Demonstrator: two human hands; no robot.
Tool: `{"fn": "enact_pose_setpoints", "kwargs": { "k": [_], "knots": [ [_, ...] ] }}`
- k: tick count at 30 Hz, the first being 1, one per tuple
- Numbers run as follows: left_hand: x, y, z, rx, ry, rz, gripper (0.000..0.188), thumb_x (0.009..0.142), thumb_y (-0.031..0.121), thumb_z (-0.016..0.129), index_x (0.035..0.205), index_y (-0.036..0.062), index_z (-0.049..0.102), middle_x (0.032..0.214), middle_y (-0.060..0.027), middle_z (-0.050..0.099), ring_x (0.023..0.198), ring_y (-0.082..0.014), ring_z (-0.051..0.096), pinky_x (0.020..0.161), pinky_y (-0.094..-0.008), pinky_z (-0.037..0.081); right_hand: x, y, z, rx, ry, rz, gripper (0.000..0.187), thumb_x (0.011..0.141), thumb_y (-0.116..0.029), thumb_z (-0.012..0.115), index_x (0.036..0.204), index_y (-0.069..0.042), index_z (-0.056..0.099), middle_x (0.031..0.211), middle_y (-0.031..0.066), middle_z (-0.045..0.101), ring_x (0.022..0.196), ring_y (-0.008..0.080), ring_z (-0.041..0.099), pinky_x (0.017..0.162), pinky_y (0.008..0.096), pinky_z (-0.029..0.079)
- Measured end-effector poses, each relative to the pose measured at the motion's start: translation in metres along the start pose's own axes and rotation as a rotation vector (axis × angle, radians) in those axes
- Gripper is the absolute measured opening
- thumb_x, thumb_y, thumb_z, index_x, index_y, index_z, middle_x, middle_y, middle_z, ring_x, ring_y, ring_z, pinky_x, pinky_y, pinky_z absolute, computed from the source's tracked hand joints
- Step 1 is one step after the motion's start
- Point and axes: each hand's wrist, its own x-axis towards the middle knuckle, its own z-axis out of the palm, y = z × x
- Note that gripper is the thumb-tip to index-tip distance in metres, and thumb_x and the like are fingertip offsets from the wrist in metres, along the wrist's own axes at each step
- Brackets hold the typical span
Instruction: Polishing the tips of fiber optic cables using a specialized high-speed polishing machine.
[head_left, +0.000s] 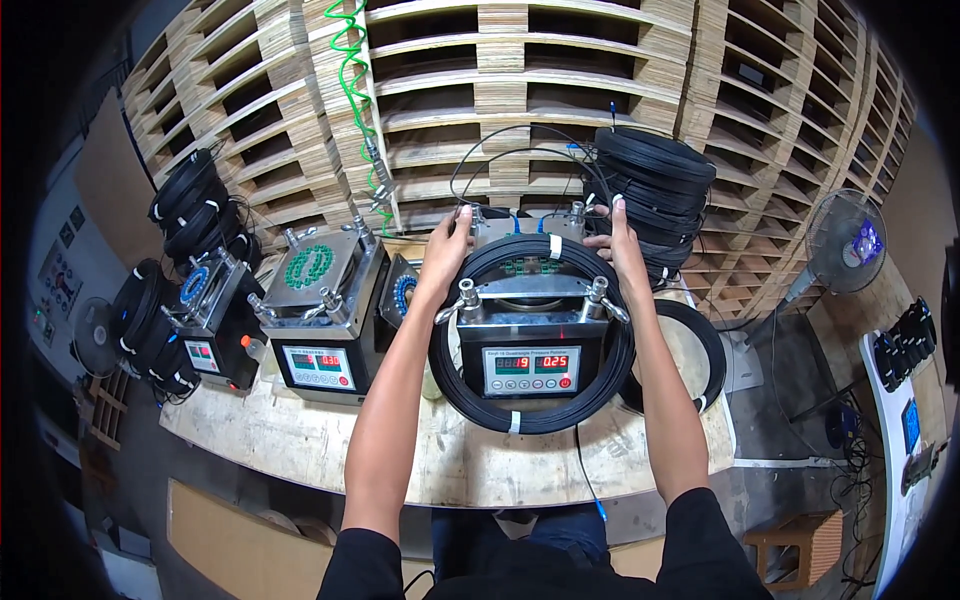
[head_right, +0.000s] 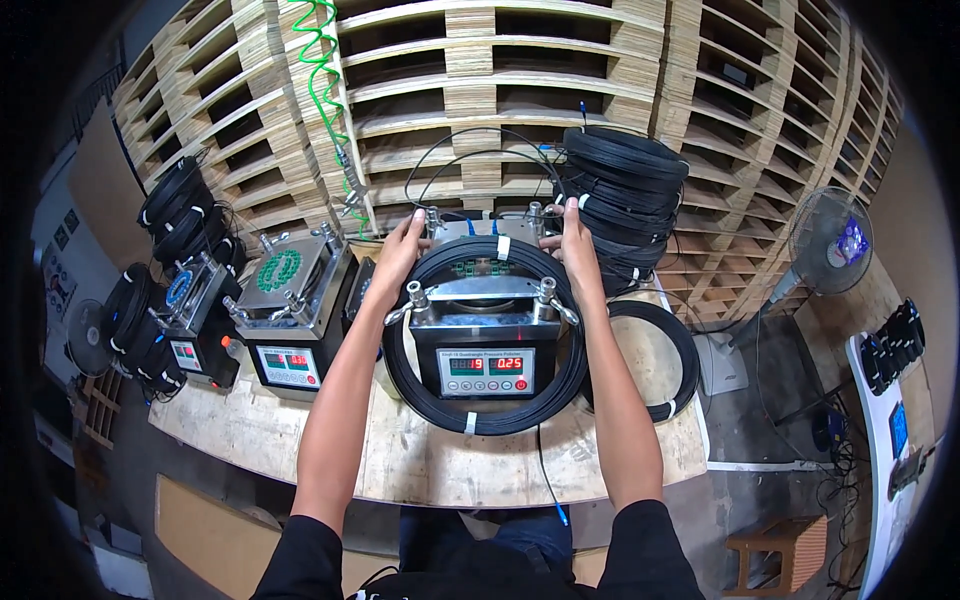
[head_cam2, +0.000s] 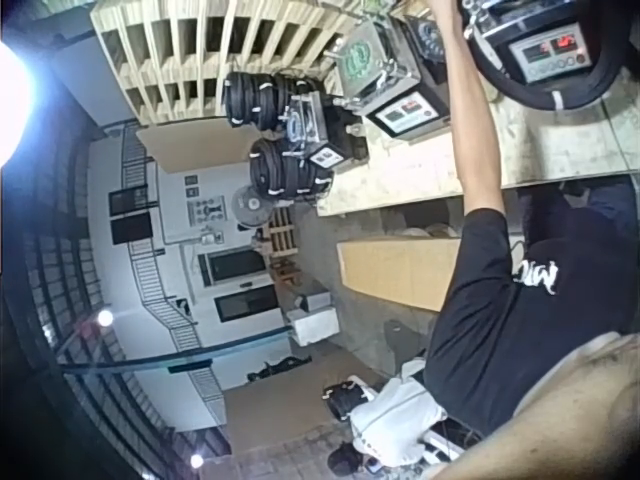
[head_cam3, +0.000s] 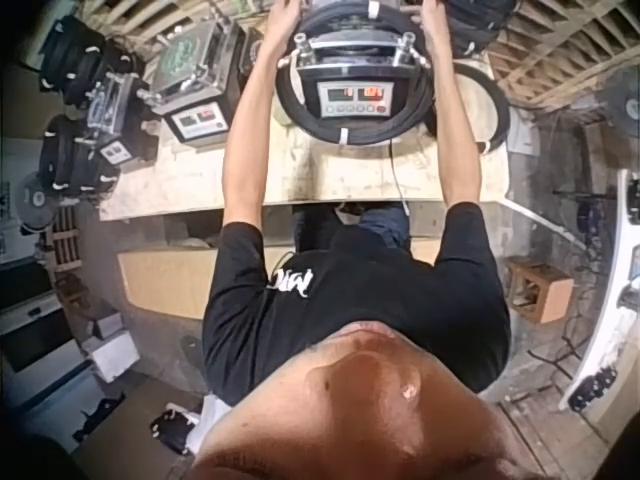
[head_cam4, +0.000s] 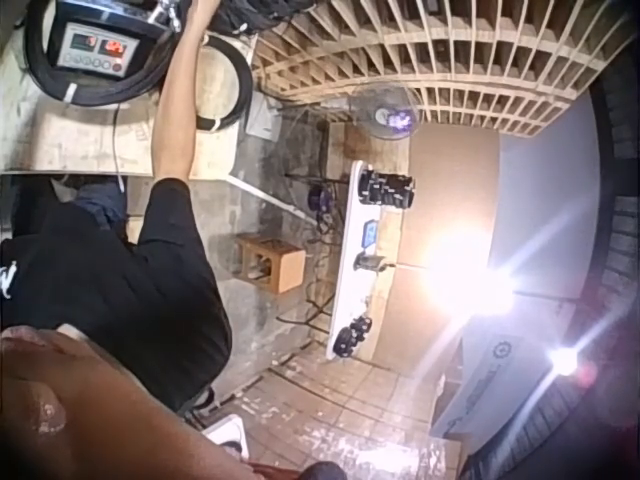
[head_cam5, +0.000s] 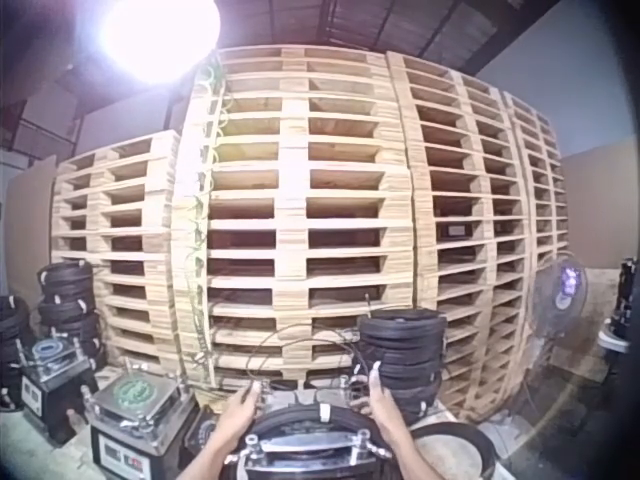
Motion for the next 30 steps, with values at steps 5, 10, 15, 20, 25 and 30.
{"fn": "enact_pose_setpoints", "kwargs": {
  "k": [5,10,15,20,25,30],
  "knots": [
    [-0.004,0.003,-0.004,0.016,-0.047,-0.044,0.076,0.098,0.059,0.052,0.140,-0.0050,0.051,0.104,-0.0136,0.066,0.084,-0.0151,0.060,0.080,-0.0290,0.048,-0.002,0.000,0.006,-0.159,0.097,-0.105,0.082,0.100,-0.069,0.030,0.132,0.001,0.060,0.091,0.0215,0.071,0.073,0.0224,0.069,0.067,0.0334,0.051],
    [-0.002,0.001,-0.002,0.018,-0.014,-0.045,0.073,0.098,0.057,0.055,0.137,-0.0048,0.053,0.094,-0.0098,0.066,0.080,-0.0132,0.059,0.074,-0.0292,0.048,0.006,0.005,0.001,-0.060,0.006,0.023,0.084,0.099,-0.070,0.032,0.131,0.002,0.061,0.098,0.0185,0.071,0.078,0.0276,0.071,0.077,0.0362,0.053],
    [-0.003,-0.001,-0.003,0.004,0.039,-0.024,0.067,0.098,0.053,0.058,0.134,-0.0033,0.055,0.090,-0.0069,0.065,0.074,-0.0119,0.059,0.067,-0.0274,0.047,-0.003,-0.002,0.006,0.024,-0.026,0.013,0.086,0.098,-0.073,0.030,0.135,0.000,0.058,0.100,0.0220,0.070,0.077,0.0302,0.070,0.074,0.0363,0.054],
    [-0.003,-0.001,-0.004,0.009,0.036,0.006,0.067,0.097,0.052,0.059,0.136,-0.0023,0.055,0.091,-0.0066,0.066,0.078,-0.0120,0.060,0.071,-0.0272,0.048,-0.007,-0.008,0.006,0.055,-0.040,0.035,0.086,0.096,-0.076,0.028,0.141,-0.008,0.055,0.094,0.0282,0.068,0.073,0.0205,0.067,0.065,0.0291,0.054],
    [-0.005,0.004,0.001,0.044,-0.006,0.000,0.064,0.098,0.052,0.057,0.140,0.0041,0.055,0.098,-0.0087,0.067,0.086,-0.0130,0.058,0.078,-0.0274,0.047,0.006,0.010,-0.003,-0.088,0.065,-0.056,0.084,0.100,-0.070,0.029,0.133,0.000,0.060,0.078,0.0172,0.069,0.072,0.0199,0.066,0.069,0.0332,0.049],
    [-0.004,0.002,-0.003,0.035,0.012,0.021,0.060,0.099,0.048,0.059,0.133,-0.0015,0.057,0.088,-0.0083,0.066,0.076,-0.0137,0.059,0.073,-0.0292,0.048,0.006,0.008,0.003,-0.150,0.069,-0.036,0.080,0.101,-0.068,0.029,0.130,-0.001,0.062,0.075,0.0153,0.068,0.075,0.0205,0.065,0.071,0.0350,0.049]
  ]
}}
